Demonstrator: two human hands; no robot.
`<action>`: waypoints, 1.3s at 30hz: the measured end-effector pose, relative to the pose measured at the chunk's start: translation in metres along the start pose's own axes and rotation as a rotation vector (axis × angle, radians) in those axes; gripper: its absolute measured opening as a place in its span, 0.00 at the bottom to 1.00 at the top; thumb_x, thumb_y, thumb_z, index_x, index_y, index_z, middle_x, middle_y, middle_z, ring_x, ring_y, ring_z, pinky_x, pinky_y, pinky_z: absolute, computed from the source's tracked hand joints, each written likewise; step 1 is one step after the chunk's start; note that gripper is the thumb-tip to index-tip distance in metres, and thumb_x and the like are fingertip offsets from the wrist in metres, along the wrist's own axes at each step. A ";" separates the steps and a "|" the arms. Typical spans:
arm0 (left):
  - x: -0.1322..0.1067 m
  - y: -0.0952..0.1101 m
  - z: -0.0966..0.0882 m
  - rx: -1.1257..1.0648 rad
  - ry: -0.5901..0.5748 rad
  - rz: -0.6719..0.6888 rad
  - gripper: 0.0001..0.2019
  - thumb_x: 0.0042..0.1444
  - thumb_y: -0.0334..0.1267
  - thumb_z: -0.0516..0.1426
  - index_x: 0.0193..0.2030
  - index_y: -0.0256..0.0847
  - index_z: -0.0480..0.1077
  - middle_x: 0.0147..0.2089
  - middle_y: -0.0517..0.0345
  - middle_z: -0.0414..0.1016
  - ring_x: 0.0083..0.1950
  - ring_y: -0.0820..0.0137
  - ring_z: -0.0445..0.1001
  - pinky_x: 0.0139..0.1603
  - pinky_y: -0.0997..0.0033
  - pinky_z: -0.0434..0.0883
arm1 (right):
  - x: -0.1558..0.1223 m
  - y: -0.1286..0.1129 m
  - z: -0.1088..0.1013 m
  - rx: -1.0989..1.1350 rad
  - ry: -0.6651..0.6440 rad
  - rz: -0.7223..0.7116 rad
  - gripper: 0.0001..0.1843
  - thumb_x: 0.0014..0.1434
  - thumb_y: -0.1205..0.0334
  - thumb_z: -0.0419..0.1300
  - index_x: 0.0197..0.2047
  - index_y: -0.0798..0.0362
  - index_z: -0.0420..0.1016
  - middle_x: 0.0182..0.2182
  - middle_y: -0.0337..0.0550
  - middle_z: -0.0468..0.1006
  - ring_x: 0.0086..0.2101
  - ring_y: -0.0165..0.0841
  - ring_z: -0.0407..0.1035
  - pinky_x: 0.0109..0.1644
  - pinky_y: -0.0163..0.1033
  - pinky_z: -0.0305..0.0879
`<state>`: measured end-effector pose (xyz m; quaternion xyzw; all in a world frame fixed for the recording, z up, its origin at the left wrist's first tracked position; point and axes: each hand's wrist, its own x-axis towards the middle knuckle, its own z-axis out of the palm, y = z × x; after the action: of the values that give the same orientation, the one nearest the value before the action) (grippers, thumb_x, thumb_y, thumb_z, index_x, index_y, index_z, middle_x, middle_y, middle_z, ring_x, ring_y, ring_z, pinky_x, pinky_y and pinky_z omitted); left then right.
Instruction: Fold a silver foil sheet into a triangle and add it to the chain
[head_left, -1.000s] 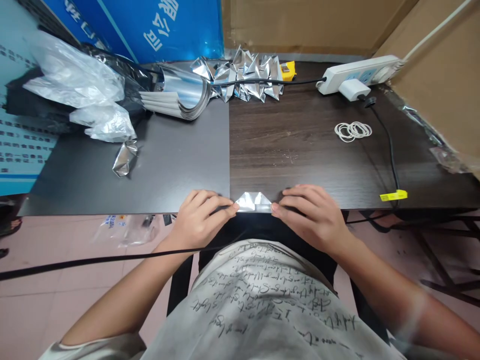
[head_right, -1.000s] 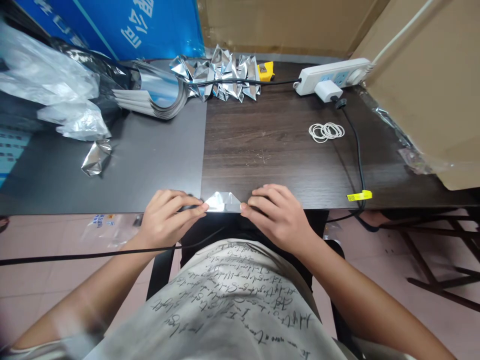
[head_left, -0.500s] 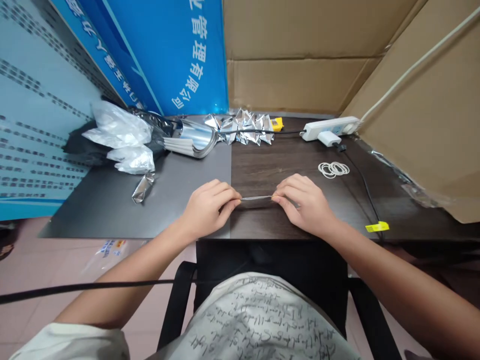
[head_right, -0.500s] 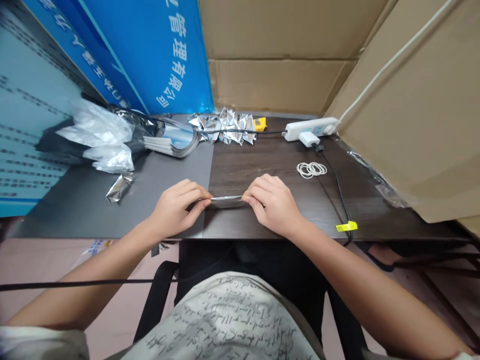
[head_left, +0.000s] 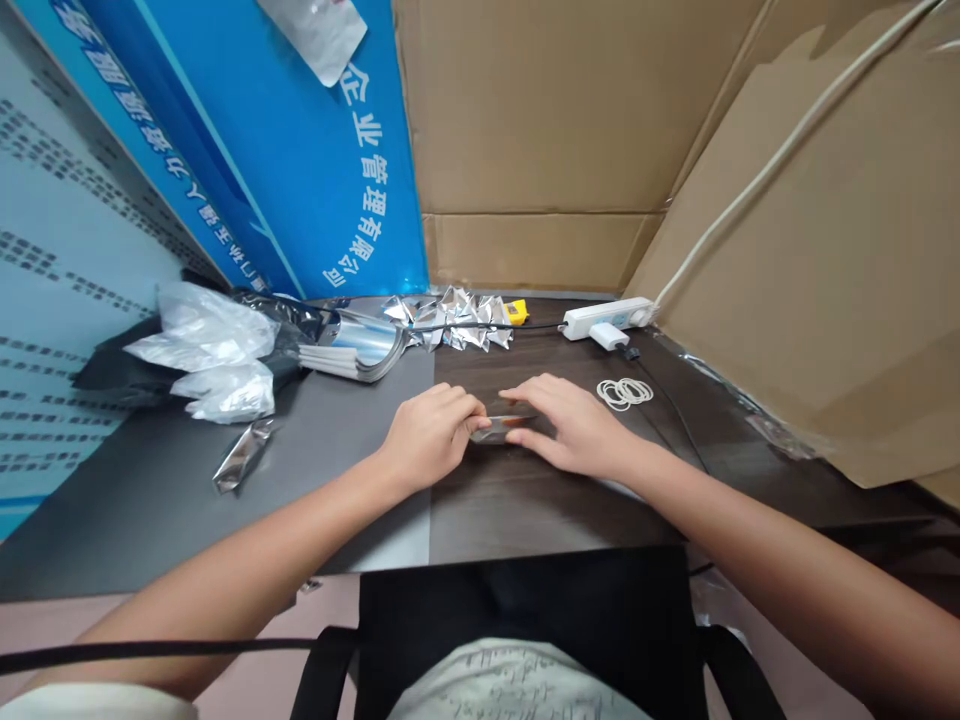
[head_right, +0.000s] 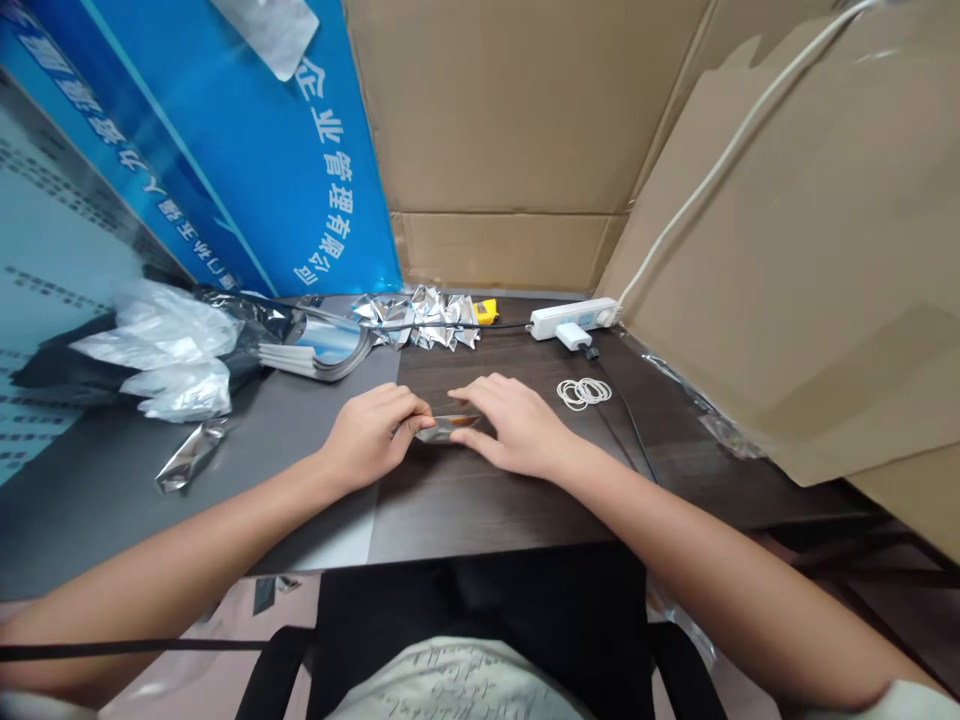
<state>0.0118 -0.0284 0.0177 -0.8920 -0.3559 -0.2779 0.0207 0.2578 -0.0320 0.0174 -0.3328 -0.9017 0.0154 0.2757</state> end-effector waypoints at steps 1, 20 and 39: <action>0.003 -0.001 0.003 0.005 0.010 0.006 0.11 0.70 0.37 0.54 0.37 0.41 0.75 0.33 0.57 0.77 0.35 0.69 0.72 0.36 0.69 0.66 | 0.004 0.001 0.001 -0.010 -0.022 -0.015 0.20 0.66 0.53 0.64 0.57 0.54 0.74 0.46 0.46 0.81 0.45 0.34 0.73 0.48 0.39 0.67; 0.053 -0.031 0.036 0.157 0.018 0.132 0.18 0.73 0.42 0.52 0.30 0.40 0.70 0.28 0.55 0.73 0.31 0.69 0.67 0.29 0.69 0.56 | 0.031 0.087 0.020 0.033 -0.137 -0.100 0.09 0.69 0.64 0.59 0.39 0.54 0.80 0.31 0.40 0.82 0.32 0.26 0.74 0.36 0.30 0.59; 0.071 -0.069 0.040 0.159 -0.121 -0.223 0.09 0.70 0.32 0.51 0.49 0.41 0.72 0.54 0.50 0.80 0.47 0.63 0.81 0.38 0.71 0.72 | 0.115 0.133 0.034 -0.166 -0.096 -0.013 0.11 0.68 0.61 0.59 0.48 0.49 0.83 0.58 0.46 0.77 0.56 0.42 0.66 0.56 0.46 0.57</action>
<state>0.0280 0.0768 0.0088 -0.8576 -0.4743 -0.1949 0.0389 0.2472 0.1472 0.0168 -0.3477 -0.9141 -0.0452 0.2035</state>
